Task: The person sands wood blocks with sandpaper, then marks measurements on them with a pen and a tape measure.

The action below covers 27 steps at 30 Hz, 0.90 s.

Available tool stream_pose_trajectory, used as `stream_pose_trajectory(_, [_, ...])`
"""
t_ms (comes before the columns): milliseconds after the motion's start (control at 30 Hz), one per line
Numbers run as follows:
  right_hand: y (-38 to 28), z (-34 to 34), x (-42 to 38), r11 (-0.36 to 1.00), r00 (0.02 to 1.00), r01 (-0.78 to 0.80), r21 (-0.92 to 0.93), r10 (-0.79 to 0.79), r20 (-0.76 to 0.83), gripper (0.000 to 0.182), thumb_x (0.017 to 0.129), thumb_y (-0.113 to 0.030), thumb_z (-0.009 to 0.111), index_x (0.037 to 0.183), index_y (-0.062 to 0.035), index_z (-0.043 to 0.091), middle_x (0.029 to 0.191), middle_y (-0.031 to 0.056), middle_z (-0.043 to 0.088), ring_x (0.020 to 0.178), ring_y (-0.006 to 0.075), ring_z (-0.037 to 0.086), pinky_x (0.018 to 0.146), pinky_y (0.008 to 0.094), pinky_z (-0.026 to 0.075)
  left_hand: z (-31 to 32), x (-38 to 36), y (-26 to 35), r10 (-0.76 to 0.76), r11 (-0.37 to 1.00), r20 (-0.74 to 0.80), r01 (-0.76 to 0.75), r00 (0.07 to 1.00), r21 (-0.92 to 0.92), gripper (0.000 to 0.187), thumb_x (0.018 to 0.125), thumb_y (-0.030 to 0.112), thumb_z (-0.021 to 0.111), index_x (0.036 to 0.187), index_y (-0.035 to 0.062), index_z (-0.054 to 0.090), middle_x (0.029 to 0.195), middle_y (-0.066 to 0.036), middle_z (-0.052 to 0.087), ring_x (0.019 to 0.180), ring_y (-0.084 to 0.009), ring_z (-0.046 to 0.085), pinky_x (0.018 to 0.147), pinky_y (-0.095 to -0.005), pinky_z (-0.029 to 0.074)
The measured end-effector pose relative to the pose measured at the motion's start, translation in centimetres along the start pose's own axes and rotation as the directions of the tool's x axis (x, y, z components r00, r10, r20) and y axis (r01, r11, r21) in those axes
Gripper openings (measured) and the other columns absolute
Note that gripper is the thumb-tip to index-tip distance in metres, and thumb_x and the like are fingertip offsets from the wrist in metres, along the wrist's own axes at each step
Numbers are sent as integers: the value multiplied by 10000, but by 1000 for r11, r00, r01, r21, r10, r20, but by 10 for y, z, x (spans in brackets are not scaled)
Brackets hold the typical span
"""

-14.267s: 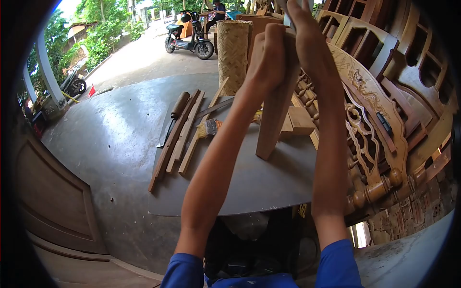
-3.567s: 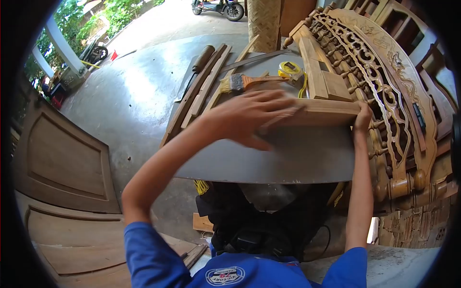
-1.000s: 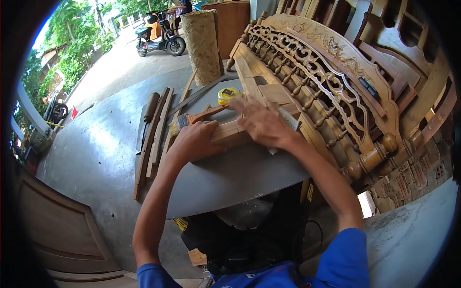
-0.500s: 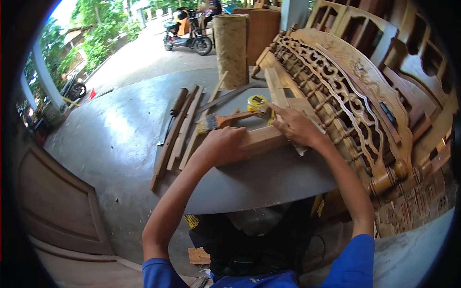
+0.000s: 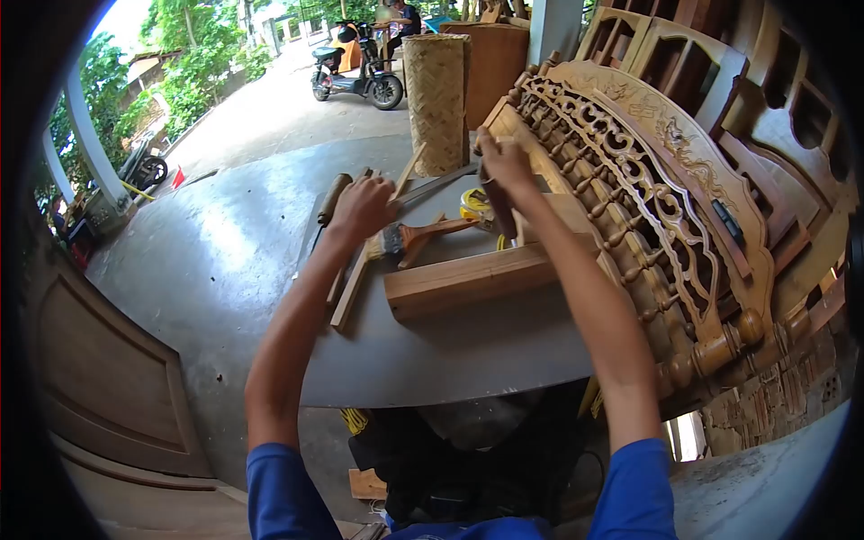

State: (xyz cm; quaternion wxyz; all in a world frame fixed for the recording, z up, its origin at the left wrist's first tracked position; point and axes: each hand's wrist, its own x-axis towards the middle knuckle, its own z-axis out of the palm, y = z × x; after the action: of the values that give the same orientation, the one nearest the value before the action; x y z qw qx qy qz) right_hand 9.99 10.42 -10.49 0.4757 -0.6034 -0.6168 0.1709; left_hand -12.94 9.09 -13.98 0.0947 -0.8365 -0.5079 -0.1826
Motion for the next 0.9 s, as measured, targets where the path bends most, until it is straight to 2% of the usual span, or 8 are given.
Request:
stream_pose_trajectory(67, [4,22,-4,999,1000,-1,-35,2,15,642,849,-566,385,655,13,581,656,188,600,662,304,604,634,392,446,19,15,-24,-93,995,112,87,989,57,265,755,287,607,822,32,634,847,-156,625,817,-309,598,717,-397,464])
stream_pose_trajectory(233, [-12,21,-28,957,832,228,-180,-96,546,581,877,-502,390,748,24,602,712,181,608,722,306,588,690,372,439,41,23,-22,-145,983,124,129,982,127,270,681,304,658,815,70,645,853,-149,626,854,-310,585,803,-442,403])
stream_pose_trajectory(333, [-21,7,-45,916,719,354,-191,-135,682,483,872,-456,418,893,-26,639,938,206,611,915,358,569,819,400,430,39,22,-19,-257,966,147,255,955,35,233,681,298,657,809,103,668,841,-147,633,869,-299,584,822,-446,380])
stream_pose_trajectory(467, [-24,-16,-61,897,563,393,-202,-61,824,398,863,-378,483,990,-21,605,940,184,612,880,316,576,785,384,430,41,22,-23,-316,928,160,340,935,-154,223,707,276,632,821,89,677,837,-156,637,821,-317,600,759,-444,426])
stream_pose_trajectory(567, [-24,-27,-72,912,615,376,-166,-111,781,387,860,-366,490,946,-7,608,916,180,617,874,309,581,775,379,435,52,22,-26,-296,940,-30,285,955,-186,226,749,251,583,864,79,673,832,-169,635,773,-339,606,704,-451,453])
stream_pose_trajectory(667, [-5,-22,-67,884,641,435,-172,-171,748,365,849,-347,510,923,-6,615,904,190,620,881,304,585,787,379,437,47,27,-23,-372,871,-84,316,925,-376,238,833,206,517,827,11,653,762,-167,631,679,-247,623,647,-343,480])
stream_pose_trajectory(767, [5,-25,-68,895,731,423,-144,-243,638,290,826,-271,557,924,0,593,880,177,593,864,290,570,767,362,432,34,23,-11,-345,631,-56,187,937,-752,268,877,193,483,840,-29,627,695,-103,622,624,-170,606,596,-291,478])
stream_pose_trajectory(900, [9,-43,-65,801,798,581,-143,-528,290,240,805,-232,580,929,-27,597,968,185,573,901,327,566,803,387,446,-22,5,18,-271,496,68,200,960,-845,272,886,207,490,872,-36,612,680,-58,606,549,-90,565,461,-217,427])
